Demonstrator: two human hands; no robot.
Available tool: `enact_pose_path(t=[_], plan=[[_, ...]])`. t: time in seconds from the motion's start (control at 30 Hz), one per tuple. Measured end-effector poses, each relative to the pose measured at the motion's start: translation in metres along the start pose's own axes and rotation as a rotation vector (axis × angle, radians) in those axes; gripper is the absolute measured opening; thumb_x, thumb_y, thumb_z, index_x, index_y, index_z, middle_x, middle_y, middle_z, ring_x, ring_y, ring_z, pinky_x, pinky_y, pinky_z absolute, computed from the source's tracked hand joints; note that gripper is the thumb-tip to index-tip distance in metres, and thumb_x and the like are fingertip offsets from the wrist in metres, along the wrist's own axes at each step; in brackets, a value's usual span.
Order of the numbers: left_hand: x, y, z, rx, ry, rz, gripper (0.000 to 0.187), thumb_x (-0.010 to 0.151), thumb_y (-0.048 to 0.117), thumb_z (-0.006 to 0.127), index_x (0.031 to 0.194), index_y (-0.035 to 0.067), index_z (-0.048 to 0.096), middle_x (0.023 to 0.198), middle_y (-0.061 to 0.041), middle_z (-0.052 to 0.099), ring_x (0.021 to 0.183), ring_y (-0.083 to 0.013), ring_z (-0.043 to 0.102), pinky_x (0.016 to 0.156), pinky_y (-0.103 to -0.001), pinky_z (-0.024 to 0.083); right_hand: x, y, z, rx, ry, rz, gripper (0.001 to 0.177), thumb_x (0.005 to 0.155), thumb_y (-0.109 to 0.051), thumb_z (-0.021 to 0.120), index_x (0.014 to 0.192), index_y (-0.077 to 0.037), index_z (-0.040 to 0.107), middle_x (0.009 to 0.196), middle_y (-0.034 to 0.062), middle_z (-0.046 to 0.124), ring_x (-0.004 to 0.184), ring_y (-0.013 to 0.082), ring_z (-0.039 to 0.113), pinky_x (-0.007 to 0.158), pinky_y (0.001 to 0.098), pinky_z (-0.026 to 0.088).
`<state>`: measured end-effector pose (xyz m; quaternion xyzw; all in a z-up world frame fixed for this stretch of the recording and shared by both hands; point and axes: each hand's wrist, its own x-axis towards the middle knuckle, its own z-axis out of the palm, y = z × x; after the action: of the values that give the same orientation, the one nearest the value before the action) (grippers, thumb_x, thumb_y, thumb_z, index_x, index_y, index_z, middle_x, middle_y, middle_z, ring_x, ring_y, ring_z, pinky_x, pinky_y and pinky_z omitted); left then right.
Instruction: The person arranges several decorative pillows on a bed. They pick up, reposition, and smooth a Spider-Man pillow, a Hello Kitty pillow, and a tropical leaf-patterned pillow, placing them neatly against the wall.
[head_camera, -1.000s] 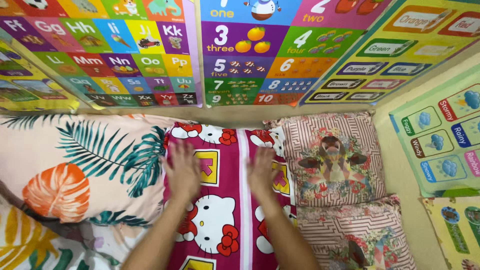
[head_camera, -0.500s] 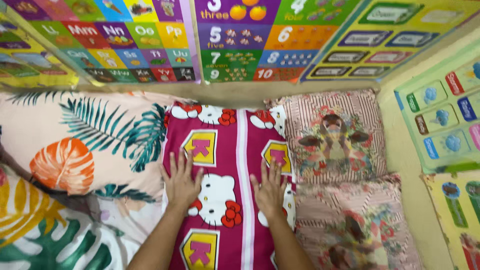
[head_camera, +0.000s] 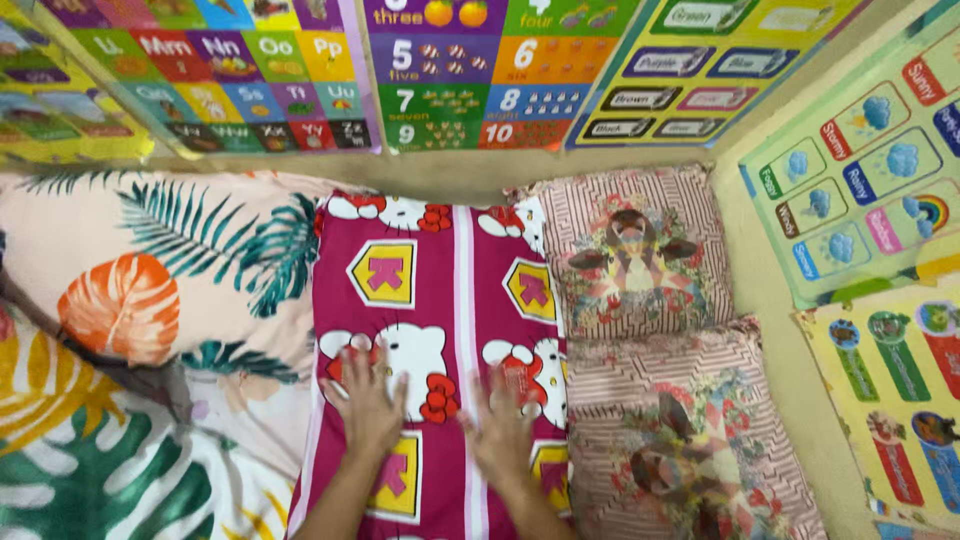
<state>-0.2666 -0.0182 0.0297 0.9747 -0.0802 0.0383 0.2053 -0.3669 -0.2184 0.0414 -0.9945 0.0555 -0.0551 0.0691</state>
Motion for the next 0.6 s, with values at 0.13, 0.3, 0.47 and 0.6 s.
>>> enact_pose_path(t=[0.13,0.3,0.47,0.6], plan=[[-0.014,-0.030,-0.004,-0.063,0.060,-0.215,0.085,0.093,0.062,0.046,0.163,0.017,0.025,0.169,-0.014,0.016,0.155,-0.0361,0.012,0.113,-0.068,0.007,-0.023,0.047,0.009,0.202,0.094,0.247,0.075,0.100,-0.059,0.042,0.161,-0.020,0.026,0.168,0.0142,0.015,0.155,0.0355,0.011,0.118,0.0630,0.010],[-0.036,-0.065,0.002,-0.727,0.100,-0.449,0.086,0.087,0.063,0.061,0.152,0.009,0.047,0.143,-0.018,0.062,0.136,-0.0330,0.059,0.114,-0.042,0.043,-0.039,0.071,0.033,0.420,0.093,0.406,0.075,0.101,-0.056,0.040,0.162,-0.016,0.024,0.170,0.0153,0.021,0.158,0.0312,0.015,0.122,0.0603,0.010],[-0.011,-0.093,0.018,-0.886,-0.151,-0.672,0.082,0.091,0.061,0.064,0.143,-0.002,0.057,0.135,-0.020,0.067,0.127,-0.0335,0.064,0.107,-0.041,0.047,-0.004,0.074,0.037,0.798,0.040,0.650,0.084,0.098,-0.061,0.047,0.161,-0.009,0.027,0.167,0.0176,0.026,0.154,0.0332,0.025,0.123,0.0464,0.021],[0.016,-0.075,-0.007,-1.134,-0.491,-0.953,0.089,0.086,0.063,0.065,0.147,-0.001,0.051,0.137,-0.023,0.066,0.124,-0.0343,0.066,0.106,-0.046,0.049,0.032,0.077,0.022,0.824,-0.036,0.731,0.086,0.090,-0.054,0.072,0.152,-0.004,0.041,0.148,0.0207,0.053,0.137,0.0330,0.051,0.114,0.0420,0.040]])
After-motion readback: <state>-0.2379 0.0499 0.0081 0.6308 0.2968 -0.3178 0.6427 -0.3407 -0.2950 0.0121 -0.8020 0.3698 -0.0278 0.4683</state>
